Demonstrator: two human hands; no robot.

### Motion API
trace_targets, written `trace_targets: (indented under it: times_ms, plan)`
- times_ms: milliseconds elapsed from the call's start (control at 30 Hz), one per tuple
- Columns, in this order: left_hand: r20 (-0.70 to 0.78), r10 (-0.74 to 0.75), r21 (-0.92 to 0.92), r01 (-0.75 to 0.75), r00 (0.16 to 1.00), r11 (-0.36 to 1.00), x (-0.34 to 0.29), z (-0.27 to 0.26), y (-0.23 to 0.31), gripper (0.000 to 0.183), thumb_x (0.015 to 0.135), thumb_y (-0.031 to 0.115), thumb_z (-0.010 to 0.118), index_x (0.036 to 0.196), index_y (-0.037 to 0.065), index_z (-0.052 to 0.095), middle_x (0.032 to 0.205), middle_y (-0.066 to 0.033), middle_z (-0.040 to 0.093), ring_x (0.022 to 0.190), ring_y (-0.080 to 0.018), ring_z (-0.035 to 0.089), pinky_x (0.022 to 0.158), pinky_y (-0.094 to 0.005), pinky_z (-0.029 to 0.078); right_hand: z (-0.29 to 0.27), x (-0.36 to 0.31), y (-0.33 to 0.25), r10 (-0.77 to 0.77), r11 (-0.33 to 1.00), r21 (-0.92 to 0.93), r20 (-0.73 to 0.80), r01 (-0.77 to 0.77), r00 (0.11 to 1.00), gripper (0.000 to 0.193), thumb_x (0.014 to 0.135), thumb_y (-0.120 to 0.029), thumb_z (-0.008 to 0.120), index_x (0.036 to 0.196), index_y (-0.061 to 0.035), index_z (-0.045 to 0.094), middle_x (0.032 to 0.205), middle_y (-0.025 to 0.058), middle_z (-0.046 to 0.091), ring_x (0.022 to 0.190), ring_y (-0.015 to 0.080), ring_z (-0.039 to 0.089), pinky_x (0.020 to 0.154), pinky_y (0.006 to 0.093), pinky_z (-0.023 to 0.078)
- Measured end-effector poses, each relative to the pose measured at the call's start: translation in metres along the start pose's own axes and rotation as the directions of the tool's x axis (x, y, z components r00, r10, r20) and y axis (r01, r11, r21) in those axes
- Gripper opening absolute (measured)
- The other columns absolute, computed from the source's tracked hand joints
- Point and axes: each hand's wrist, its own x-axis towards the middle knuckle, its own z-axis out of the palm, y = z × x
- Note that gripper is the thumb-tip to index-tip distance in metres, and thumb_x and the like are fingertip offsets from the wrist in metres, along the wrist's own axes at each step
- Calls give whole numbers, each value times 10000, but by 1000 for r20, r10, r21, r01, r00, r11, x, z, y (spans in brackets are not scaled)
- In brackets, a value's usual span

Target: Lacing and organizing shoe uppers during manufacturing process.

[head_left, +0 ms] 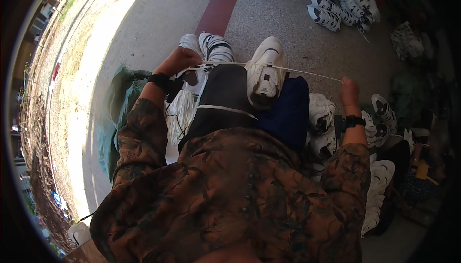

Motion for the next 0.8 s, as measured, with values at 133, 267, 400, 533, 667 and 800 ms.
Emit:
trace_targets:
  times_ms: [133, 267, 400, 533, 667, 800]
  plan:
    - [-120, -112, 181, 133, 986, 974, -55, -60, -23, 111, 762, 88, 662, 810, -10, 685, 678, -69, 638, 594, -144, 575, 578, -277, 465, -48, -61, 146, 231, 939, -202, -235, -280, 944, 97, 805, -52, 524, 856, -8, 594, 830, 227, 607, 852, 416, 589, 704, 486, 460]
    - [-117, 277, 487, -188, 954, 853, -111, -106, -67, 56, 709, 2, 607, 712, 41, 647, 708, -65, 623, 591, -213, 569, 557, -288, 459, -111, -128, 241, 490, 769, -375, -174, -517, 854, 197, 859, -129, 471, 937, -13, 609, 974, 242, 604, 950, 429, 554, 737, 491, 456]
    - [-322, -77, 342, 192, 944, 920, -164, -141, -107, 83, 777, 73, 670, 785, -9, 683, 636, -15, 605, 585, -89, 525, 529, -239, 414, -124, -176, 275, 474, 764, -386, -208, -517, 856, 221, 858, -181, 488, 944, -16, 609, 997, 228, 613, 920, 420, 578, 726, 491, 472]
    - [-504, -341, 151, 470, 793, 870, -221, -152, -125, 98, 767, 76, 675, 792, -18, 683, 641, -44, 614, 567, -107, 546, 524, -255, 433, -68, -198, 301, 367, 744, -535, -172, -400, 914, 219, 825, -186, 532, 928, -17, 625, 916, 221, 630, 866, 414, 599, 718, 489, 479]
    - [-590, -430, 200, 640, 683, 742, -272, -159, -148, 146, 761, 108, 681, 808, -30, 685, 606, -60, 609, 528, -125, 545, 497, -268, 430, 16, -162, 263, 136, 770, -638, 170, 4, 976, 159, 758, -133, 581, 760, 8, 655, 705, 223, 618, 697, 378, 622, 603, 447, 471]
    - [-649, -479, 413, 802, 591, 431, -312, -155, -173, 223, 745, 227, 712, 758, 4, 708, 606, -103, 642, 568, -166, 621, 569, -323, 488, 44, -90, 99, 316, 57, 710, 654, -701, 688, 111, 824, -127, 561, 724, -134, 513, 591, -46, 450, 486, 59, 417, 434, 199, 300]
